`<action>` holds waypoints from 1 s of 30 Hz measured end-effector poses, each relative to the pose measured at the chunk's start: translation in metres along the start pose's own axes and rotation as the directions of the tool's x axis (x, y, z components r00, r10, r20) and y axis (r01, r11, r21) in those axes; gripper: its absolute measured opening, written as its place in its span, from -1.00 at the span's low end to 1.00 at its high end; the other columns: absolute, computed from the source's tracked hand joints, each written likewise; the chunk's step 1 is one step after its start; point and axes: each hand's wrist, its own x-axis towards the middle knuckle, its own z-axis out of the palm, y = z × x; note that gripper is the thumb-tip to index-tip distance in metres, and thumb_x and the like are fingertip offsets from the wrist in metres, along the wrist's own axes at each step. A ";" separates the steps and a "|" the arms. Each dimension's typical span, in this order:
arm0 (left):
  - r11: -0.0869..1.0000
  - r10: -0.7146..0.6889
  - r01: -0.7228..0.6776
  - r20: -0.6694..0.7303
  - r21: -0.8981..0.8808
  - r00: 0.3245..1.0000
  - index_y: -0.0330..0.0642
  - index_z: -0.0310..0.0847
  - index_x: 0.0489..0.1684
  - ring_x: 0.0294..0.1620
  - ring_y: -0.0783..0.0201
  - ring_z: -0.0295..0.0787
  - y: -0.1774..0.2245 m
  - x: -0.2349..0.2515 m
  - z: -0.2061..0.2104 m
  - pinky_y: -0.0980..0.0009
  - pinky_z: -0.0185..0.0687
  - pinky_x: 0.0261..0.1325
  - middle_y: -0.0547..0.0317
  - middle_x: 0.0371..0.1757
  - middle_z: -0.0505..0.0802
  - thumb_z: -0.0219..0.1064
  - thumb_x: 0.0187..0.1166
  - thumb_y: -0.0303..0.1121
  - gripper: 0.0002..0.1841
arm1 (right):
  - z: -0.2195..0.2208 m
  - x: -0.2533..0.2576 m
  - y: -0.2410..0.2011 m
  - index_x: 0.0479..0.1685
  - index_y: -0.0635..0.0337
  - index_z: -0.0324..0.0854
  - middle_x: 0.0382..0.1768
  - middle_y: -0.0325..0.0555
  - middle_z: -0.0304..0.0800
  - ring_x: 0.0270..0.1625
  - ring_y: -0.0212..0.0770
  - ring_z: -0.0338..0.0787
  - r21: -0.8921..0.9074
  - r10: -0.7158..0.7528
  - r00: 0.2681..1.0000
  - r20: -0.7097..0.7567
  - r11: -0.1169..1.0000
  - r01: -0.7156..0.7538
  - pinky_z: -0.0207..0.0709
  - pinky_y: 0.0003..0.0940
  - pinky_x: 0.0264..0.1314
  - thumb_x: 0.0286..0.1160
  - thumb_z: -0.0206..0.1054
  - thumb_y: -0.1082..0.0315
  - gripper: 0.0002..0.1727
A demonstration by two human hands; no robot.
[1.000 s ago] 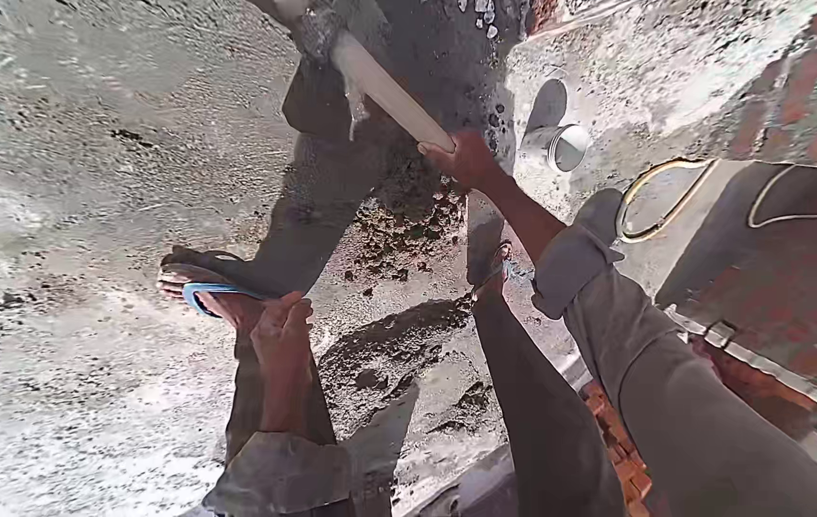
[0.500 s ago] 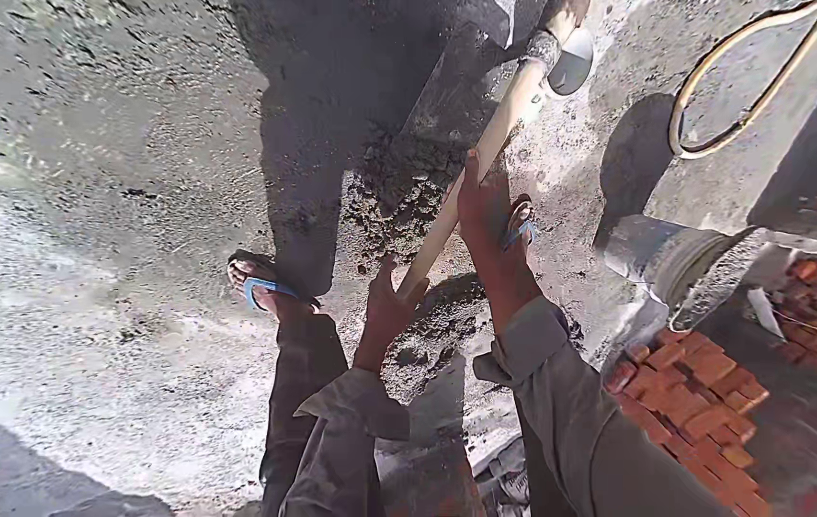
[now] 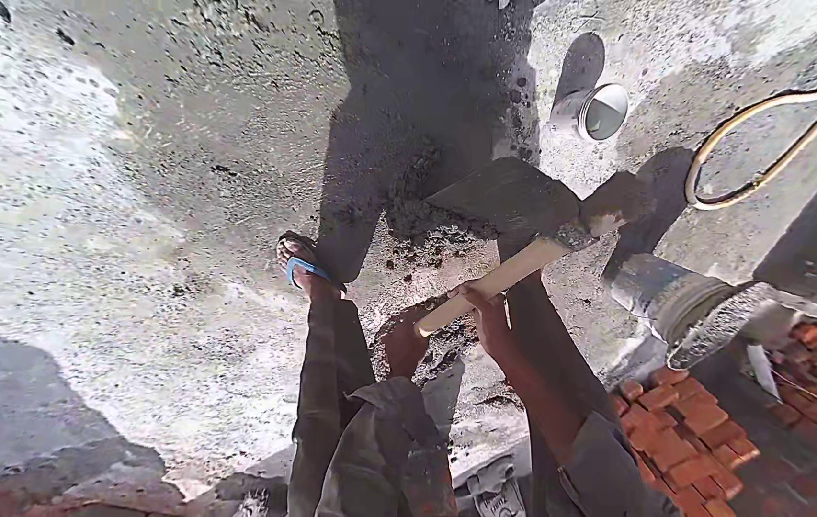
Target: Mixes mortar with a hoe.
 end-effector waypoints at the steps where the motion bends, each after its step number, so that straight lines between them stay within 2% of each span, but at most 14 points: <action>1: 1.000 0.013 -0.013 -0.002 0.008 1.000 0.06 0.33 0.76 0.18 -0.23 0.84 0.002 -0.010 0.003 -0.29 0.62 0.25 -0.17 0.18 0.88 0.52 0.40 -0.05 -0.18 | -0.008 -0.011 -0.006 -0.06 0.39 0.60 -0.25 0.03 0.87 -0.10 -0.14 0.87 -0.005 -0.011 1.000 0.012 1.000 0.011 0.77 -0.19 0.12 0.39 0.38 0.48 -0.79; 3: 0.999 0.036 -0.036 -0.007 -0.006 0.999 -0.03 0.40 0.71 0.15 -0.23 0.85 0.003 -0.032 0.009 -0.27 0.63 0.25 -0.19 0.13 0.89 0.53 0.35 -0.10 -0.20 | -0.027 -0.032 -0.023 -0.01 0.42 0.57 -0.18 0.14 0.86 -0.02 -0.01 0.88 0.018 -0.060 0.997 0.053 0.998 0.059 0.77 -0.07 0.17 0.34 0.38 0.43 -0.71; 5: 0.998 0.052 -0.052 -0.005 -0.016 0.999 -0.03 0.40 0.71 0.13 -0.21 0.86 -0.003 -0.040 0.010 -0.24 0.65 0.26 -0.17 0.07 0.91 0.55 0.29 -0.09 -0.16 | -0.040 -0.043 -0.048 -0.10 0.36 0.58 -0.22 0.16 0.85 -0.06 0.05 0.88 0.077 -0.155 0.987 0.049 0.986 0.151 0.76 -0.02 0.17 0.37 0.36 0.36 -0.75; 7: 0.999 0.049 -0.048 0.044 -0.014 0.998 -0.01 0.36 0.74 0.23 -0.23 0.81 -0.012 -0.031 0.006 -0.24 0.61 0.34 -0.20 0.17 0.87 0.57 0.30 -0.10 -0.14 | -0.038 -0.042 -0.061 -0.25 0.25 0.55 -0.45 0.01 0.79 -0.31 -0.05 0.86 0.147 -0.229 0.971 -0.068 0.960 0.237 0.78 -0.05 0.02 0.36 0.35 0.39 -0.88; 9: 0.999 0.051 -0.051 0.031 0.002 0.998 -0.11 0.36 0.72 0.26 -0.27 0.79 -0.027 0.000 0.001 -0.26 0.58 0.35 -0.27 0.20 0.85 0.58 0.30 -0.13 -0.14 | -0.020 -0.021 -0.048 -0.37 0.23 0.51 -0.61 -0.09 0.70 -0.50 -0.13 0.78 0.189 -0.231 0.956 -0.181 0.946 0.264 0.79 -0.13 -0.15 0.34 0.31 0.49 -0.94; 11: 0.998 -0.040 0.037 0.057 0.052 0.998 -0.06 0.22 0.80 0.27 -0.30 0.77 -0.047 0.035 -0.012 -0.30 0.58 0.34 -0.30 0.24 0.82 0.55 0.38 -0.13 -0.11 | 0.002 0.022 -0.008 -0.42 0.27 0.52 -0.67 -0.09 0.66 -0.57 -0.15 0.74 0.243 -0.165 0.957 -0.238 0.944 0.223 0.77 -0.18 -0.24 0.39 0.27 0.54 -0.92; 13: 0.982 -0.149 0.142 0.053 0.122 0.987 0.03 0.24 0.79 0.28 -0.34 0.76 -0.058 0.056 -0.029 -0.34 0.56 0.33 -0.32 0.25 0.81 0.53 0.39 -0.13 -0.14 | 0.014 0.068 0.022 -0.43 0.25 0.51 -0.69 -0.10 0.60 -0.59 -0.16 0.69 0.293 -0.042 0.967 -0.252 0.949 0.117 0.74 -0.19 -0.29 0.45 0.25 0.50 -0.89; 15: 0.970 -0.177 0.171 0.023 0.171 0.984 0.06 0.28 0.77 0.29 -0.34 0.75 -0.044 0.062 -0.038 -0.34 0.55 0.32 -0.32 0.26 0.81 0.52 0.41 -0.17 -0.18 | 0.006 0.094 0.015 -0.38 0.19 0.55 -0.65 -0.13 0.62 -0.54 -0.17 0.70 0.313 0.038 0.982 -0.186 0.949 0.022 0.70 -0.19 -0.26 0.47 0.28 0.45 -0.91; 17: 0.957 -0.196 0.187 0.020 0.222 0.980 0.05 0.33 0.75 0.30 -0.32 0.76 -0.037 0.036 -0.035 -0.33 0.56 0.32 -0.30 0.26 0.82 0.52 0.42 -0.19 -0.22 | -0.018 0.077 0.007 -0.24 0.12 0.50 -0.57 -0.17 0.64 -0.45 -0.20 0.73 0.337 0.090 0.991 -0.095 0.940 -0.054 0.71 -0.21 -0.18 0.40 0.27 0.42 -0.94; 20: 0.961 -0.091 0.090 -0.008 0.261 0.996 0.01 0.41 0.70 0.28 -0.32 0.76 0.009 0.009 -0.022 -0.31 0.56 0.34 -0.30 0.23 0.83 0.54 0.37 -0.26 -0.24 | -0.079 0.055 -0.022 -0.33 0.16 0.52 -0.56 -0.10 0.67 -0.44 -0.14 0.74 0.445 0.064 0.987 -0.149 0.896 0.009 0.72 -0.14 -0.15 0.36 0.21 0.48 -0.97; 23: 0.943 0.034 -0.040 0.024 0.331 0.999 -0.03 0.42 0.69 0.29 -0.28 0.76 0.074 -0.016 -0.007 -0.27 0.57 0.35 -0.24 0.23 0.84 0.51 0.39 -0.22 -0.26 | -0.156 0.044 -0.050 -0.34 0.06 0.57 -0.52 -0.17 0.69 -0.39 -0.19 0.75 0.482 0.010 0.981 -0.194 0.872 0.086 0.71 -0.14 -0.09 0.43 0.18 0.38 -0.92; 25: 0.918 0.088 -0.095 0.036 0.385 0.995 0.05 0.43 0.68 0.29 -0.23 0.77 0.127 -0.009 0.001 -0.25 0.59 0.32 -0.17 0.23 0.85 0.48 0.41 -0.16 -0.28 | -0.200 0.065 -0.071 -0.41 -0.03 0.55 -0.59 -0.28 0.64 -0.42 -0.26 0.74 0.481 -0.014 0.970 -0.243 0.866 0.133 0.71 -0.20 -0.13 0.49 0.11 0.32 -0.84; 28: 0.887 0.162 -0.176 0.069 0.427 0.984 0.09 0.45 0.64 0.36 -0.17 0.73 0.211 0.026 0.011 -0.23 0.51 0.41 -0.10 0.27 0.84 0.41 0.46 -0.18 -0.36 | -0.255 0.130 -0.097 -0.43 -0.05 0.40 -0.70 -0.31 0.49 -0.58 -0.28 0.64 0.537 0.028 0.921 -0.389 0.819 0.202 0.68 -0.22 -0.29 0.57 0.05 0.34 -0.82; 30: 0.872 0.237 -0.257 0.100 0.416 0.966 -0.07 0.52 0.52 0.27 -0.28 0.75 0.249 0.054 0.020 -0.33 0.55 0.27 -0.23 0.19 0.84 0.41 0.48 -0.24 -0.44 | -0.285 0.171 -0.101 -0.50 -0.05 0.34 -0.72 -0.30 0.43 -0.61 -0.28 0.56 0.545 0.037 0.888 -0.459 0.800 0.249 0.62 -0.23 -0.36 0.55 0.07 0.33 -0.79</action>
